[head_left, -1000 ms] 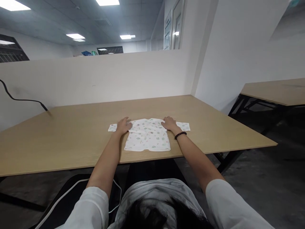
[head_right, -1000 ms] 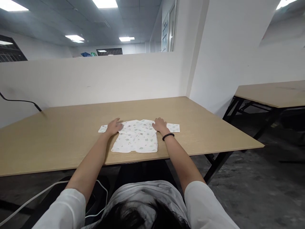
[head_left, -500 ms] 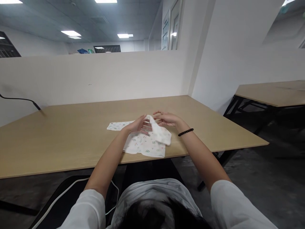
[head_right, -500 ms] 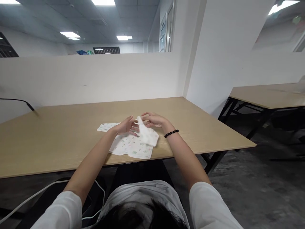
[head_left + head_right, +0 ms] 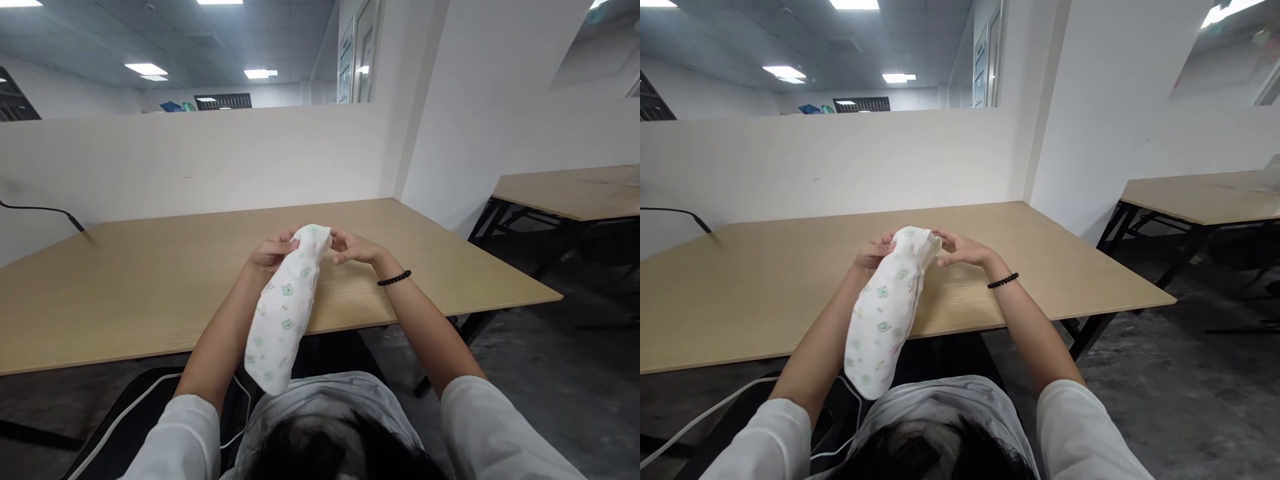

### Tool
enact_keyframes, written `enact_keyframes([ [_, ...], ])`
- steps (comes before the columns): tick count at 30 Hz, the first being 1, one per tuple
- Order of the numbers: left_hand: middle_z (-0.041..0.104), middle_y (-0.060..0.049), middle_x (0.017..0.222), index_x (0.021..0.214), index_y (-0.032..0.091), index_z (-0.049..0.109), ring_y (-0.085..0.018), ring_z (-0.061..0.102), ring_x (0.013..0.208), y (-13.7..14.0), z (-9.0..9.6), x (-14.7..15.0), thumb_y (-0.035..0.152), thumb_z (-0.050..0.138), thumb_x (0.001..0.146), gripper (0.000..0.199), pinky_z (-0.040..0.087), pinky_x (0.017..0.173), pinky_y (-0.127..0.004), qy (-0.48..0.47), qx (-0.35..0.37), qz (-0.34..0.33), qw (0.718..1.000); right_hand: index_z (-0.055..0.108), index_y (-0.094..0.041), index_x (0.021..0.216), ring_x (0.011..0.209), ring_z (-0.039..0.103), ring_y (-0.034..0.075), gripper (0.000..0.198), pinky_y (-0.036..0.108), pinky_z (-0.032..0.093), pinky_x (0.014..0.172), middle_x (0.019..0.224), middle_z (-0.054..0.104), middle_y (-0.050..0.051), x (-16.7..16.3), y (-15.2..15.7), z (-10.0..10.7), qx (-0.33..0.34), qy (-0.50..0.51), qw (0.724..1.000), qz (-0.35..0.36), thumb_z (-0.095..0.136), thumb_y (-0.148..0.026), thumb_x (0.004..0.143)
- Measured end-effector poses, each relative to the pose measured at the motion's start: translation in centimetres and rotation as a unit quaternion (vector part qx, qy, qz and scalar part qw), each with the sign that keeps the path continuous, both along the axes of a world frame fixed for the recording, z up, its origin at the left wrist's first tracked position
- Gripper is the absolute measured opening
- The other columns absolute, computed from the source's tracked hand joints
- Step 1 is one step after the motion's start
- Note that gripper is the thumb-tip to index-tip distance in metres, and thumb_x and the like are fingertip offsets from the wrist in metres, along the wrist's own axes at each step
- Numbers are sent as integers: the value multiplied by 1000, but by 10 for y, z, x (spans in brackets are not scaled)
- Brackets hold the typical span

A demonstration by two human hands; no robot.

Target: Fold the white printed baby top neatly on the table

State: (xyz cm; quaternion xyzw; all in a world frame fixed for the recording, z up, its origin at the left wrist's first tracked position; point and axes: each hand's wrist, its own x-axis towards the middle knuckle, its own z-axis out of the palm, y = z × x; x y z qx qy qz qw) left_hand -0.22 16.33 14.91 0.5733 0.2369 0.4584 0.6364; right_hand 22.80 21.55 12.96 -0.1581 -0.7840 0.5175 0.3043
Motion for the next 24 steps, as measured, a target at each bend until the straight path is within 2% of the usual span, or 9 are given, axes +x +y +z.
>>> enact_keyframes([
  [2, 51, 4, 54, 74, 16, 55, -11, 50, 42, -8, 9, 5, 39, 84, 56, 42, 39, 39, -20, -41, 85, -78, 992, 58, -24, 128, 123, 54, 24, 72, 37, 44, 104, 132, 61, 6, -8, -8, -3, -2, -57, 997, 42, 87, -33, 63],
  [3, 47, 5, 53, 74, 17, 53, -9, 48, 41, -11, 13, 5, 41, 84, 56, 43, 38, 39, -19, -57, 112, -77, 989, 63, -22, 122, 116, 59, 23, 62, 36, 47, 100, 124, 65, 6, -9, -12, -4, -5, -85, 995, 55, 85, -34, 65],
  [7, 43, 7, 56, 77, 18, 52, -6, 44, 43, -17, 31, -12, 39, 81, 67, 37, 35, 41, -15, -91, 171, 23, 981, 71, -16, 101, 96, 65, 20, 36, 32, 51, 86, 104, 72, 6, 15, -17, -7, -40, -127, 989, 60, 78, -40, 74],
  [9, 49, 6, 62, 83, 19, 55, -6, 48, 48, -14, 38, -27, 37, 77, 73, 31, 39, 45, -15, -44, 163, 64, 984, 69, -16, 103, 93, 64, 18, 39, 30, 51, 85, 103, 71, 6, 38, -15, -7, -59, -74, 995, 15, 74, -46, 78],
  [12, 62, 2, 75, 98, 20, 59, -10, 58, 58, 8, 38, -53, 40, 76, 75, 36, 46, 52, -19, 118, 122, 93, 981, 63, -21, 111, 89, 62, 15, 44, 28, 50, 79, 102, 68, 4, 68, -10, 0, -60, -27, 992, -106, 63, -56, 84],
  [15, 67, -2, 80, 100, 19, 62, -15, 62, 65, 47, 16, -75, 50, 74, 73, 43, 48, 55, -22, 341, 63, 119, 930, 63, -21, 100, 77, 57, 14, 40, 25, 46, 66, 90, 65, 2, 78, 1, 12, 6, -141, 967, -210, 57, -59, 87],
  [18, 67, -2, 74, 82, 17, 64, -16, 61, 69, 84, -24, -85, 49, 66, 75, 33, 46, 59, -22, 540, 104, 181, 815, 63, -21, 91, 67, 53, 13, 31, 24, 40, 60, 80, 63, 0, 68, 23, 11, 95, -296, 906, -286, 57, -52, 88],
  [22, 69, -4, 74, 71, 17, 64, -19, 62, 70, 107, -74, -91, 38, 68, 69, 21, 44, 59, -23, 596, 104, 231, 761, 65, -21, 94, 73, 58, 14, 16, 24, 41, 64, 96, 69, 4, 51, 58, -16, 150, -402, 829, -357, 60, -33, 85],
  [24, 71, -5, 78, 71, 17, 64, -19, 63, 72, 109, -90, -97, 37, 67, 69, 20, 45, 60, -23, 610, 107, 248, 745, 66, -21, 100, 80, 61, 16, 25, 25, 44, 67, 105, 69, 7, 50, 69, -32, 133, -432, 820, -350, 63, -38, 83],
])
